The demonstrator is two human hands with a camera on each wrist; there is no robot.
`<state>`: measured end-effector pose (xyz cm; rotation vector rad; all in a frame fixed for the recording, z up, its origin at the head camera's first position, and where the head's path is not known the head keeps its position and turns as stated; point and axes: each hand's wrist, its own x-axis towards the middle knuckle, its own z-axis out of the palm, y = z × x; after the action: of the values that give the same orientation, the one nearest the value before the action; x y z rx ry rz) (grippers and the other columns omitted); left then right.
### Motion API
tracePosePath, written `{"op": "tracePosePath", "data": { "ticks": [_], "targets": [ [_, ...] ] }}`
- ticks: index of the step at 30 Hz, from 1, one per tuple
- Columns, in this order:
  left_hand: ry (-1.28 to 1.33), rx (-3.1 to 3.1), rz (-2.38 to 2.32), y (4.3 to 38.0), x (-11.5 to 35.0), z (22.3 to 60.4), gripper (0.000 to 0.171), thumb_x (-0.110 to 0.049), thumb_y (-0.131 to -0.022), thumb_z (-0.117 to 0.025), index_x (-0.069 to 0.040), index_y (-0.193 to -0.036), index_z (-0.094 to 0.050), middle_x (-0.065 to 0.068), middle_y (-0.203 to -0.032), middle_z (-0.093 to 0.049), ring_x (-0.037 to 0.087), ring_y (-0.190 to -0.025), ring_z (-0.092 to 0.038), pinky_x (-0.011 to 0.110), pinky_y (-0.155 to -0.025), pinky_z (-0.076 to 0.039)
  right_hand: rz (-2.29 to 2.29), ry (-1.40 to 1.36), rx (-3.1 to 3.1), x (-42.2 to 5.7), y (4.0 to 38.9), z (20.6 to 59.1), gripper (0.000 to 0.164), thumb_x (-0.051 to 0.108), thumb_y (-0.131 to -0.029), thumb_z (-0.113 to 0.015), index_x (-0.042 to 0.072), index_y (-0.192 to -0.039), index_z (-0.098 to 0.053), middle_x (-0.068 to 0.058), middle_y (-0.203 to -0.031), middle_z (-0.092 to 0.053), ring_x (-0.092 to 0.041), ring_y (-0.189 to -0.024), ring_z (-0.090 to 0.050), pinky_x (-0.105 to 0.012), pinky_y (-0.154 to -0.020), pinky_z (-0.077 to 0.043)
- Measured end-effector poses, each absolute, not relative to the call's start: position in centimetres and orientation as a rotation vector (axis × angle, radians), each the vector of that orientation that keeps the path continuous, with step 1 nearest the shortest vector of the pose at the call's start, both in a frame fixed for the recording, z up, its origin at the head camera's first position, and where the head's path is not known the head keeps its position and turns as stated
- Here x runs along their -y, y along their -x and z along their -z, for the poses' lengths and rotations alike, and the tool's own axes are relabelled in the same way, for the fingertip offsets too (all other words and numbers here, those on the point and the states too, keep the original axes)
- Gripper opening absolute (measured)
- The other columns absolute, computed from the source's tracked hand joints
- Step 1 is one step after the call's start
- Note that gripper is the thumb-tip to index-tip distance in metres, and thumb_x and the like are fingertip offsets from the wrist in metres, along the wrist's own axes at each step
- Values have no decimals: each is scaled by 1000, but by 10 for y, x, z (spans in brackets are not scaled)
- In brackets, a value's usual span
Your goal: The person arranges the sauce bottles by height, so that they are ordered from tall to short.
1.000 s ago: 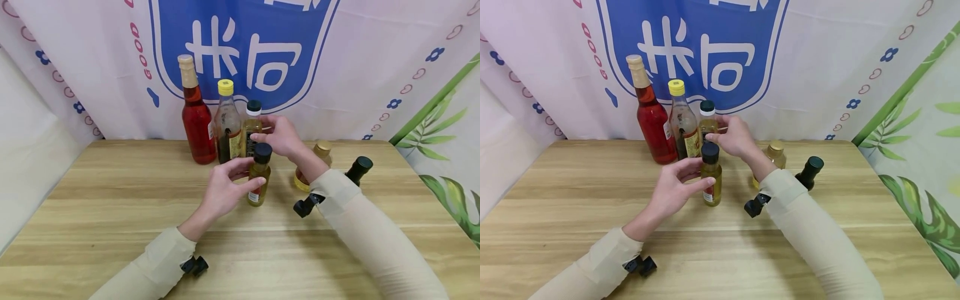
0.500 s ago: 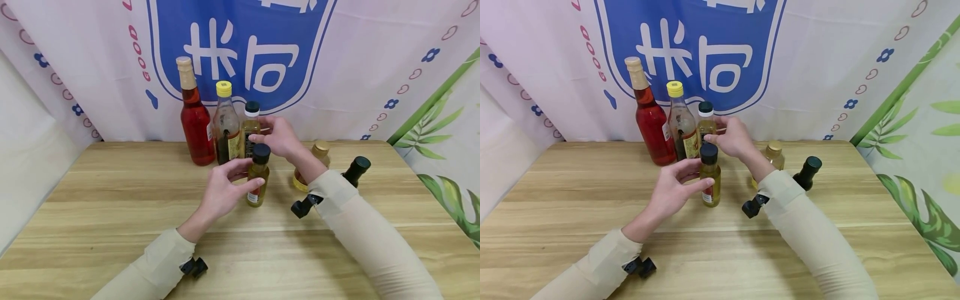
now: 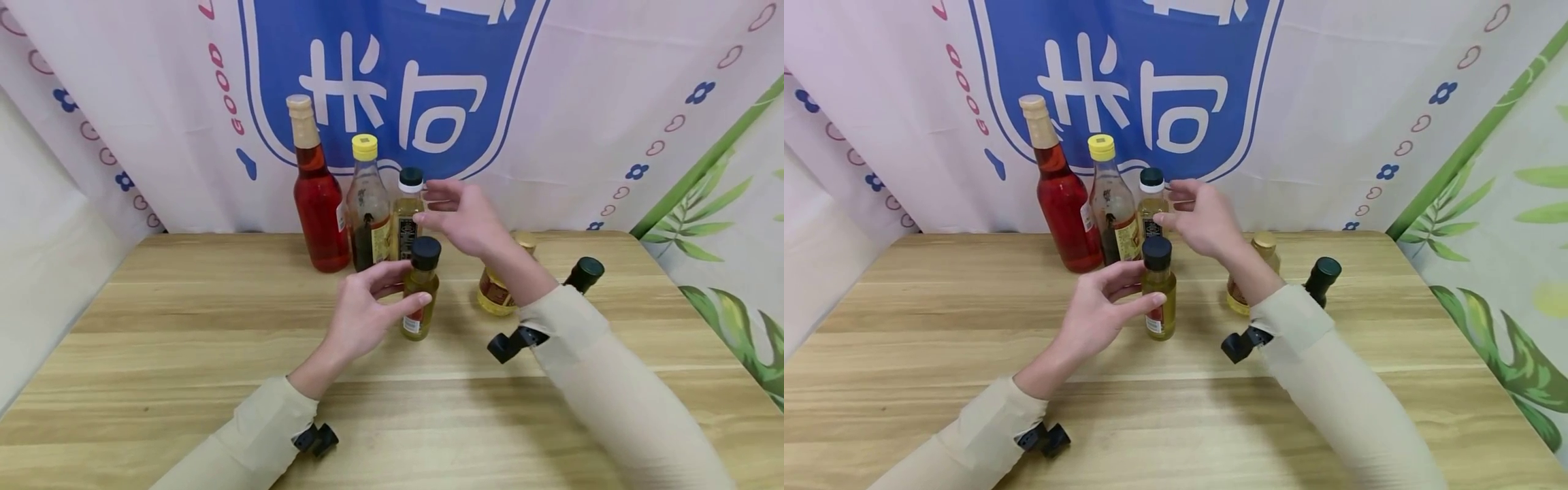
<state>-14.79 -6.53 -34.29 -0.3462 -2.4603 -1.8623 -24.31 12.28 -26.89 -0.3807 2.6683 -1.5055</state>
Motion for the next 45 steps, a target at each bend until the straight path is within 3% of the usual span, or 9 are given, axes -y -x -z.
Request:
{"op": "tracePosePath", "data": {
  "ticks": [11,15,20,25,32,45],
  "targets": [
    [352,2453,1864,148,64,344,53,-18,-89,-87,-10,-138,-69,10,-137,-73,26,-125,-72,43,-110,-58,1571,387,-2787,-171,193,242,65,32,-98,-78,18,-156,-52,-7,-154,-62,-25,-142,-60,-45,-119,-51],
    [346,2453,1874,148,65,343,54,-17,-89,-88,-9,-139,-69,12,-138,-73,27,-126,-72,45,-110,-58,1616,358,-2861,-196,178,244,66,30,-96,-81,16,-154,-54,-7,-153,-62,-19,-141,-60,-32,-120,-49],
    [343,2461,1865,147,65,343,53,-17,-89,-87,-9,-139,-69,11,-139,-72,27,-126,-72,43,-110,-58,1665,301,-2947,-230,165,255,65,23,-92,-85,14,-151,-58,-4,-148,-66,-5,-132,-64,-13,-110,-50],
    [341,2460,1871,147,65,342,54,-18,-89,-87,-9,-139,-69,12,-138,-72,27,-126,-72,46,-111,-57,1830,313,-2865,-262,157,272,62,7,-91,-84,13,-149,-60,6,-138,-70,1,-126,-64,-6,-103,-50],
    [349,2455,1870,147,65,343,54,-18,-90,-87,-9,-139,-69,11,-138,-73,27,-125,-72,46,-110,-58,2107,386,-2506,-302,152,299,65,-8,-92,-76,8,-152,-56,7,-134,-74,1,-124,-68,-8,-100,-53],
    [346,2446,1866,145,65,342,53,-18,-88,-88,-10,-137,-70,10,-138,-73,25,-126,-72,45,-110,-58,2079,506,-2339,-337,160,336,54,-16,-96,-65,-2,-148,-56,3,-129,-78,-5,-120,-73,-14,-93,-59]
  ]
}}
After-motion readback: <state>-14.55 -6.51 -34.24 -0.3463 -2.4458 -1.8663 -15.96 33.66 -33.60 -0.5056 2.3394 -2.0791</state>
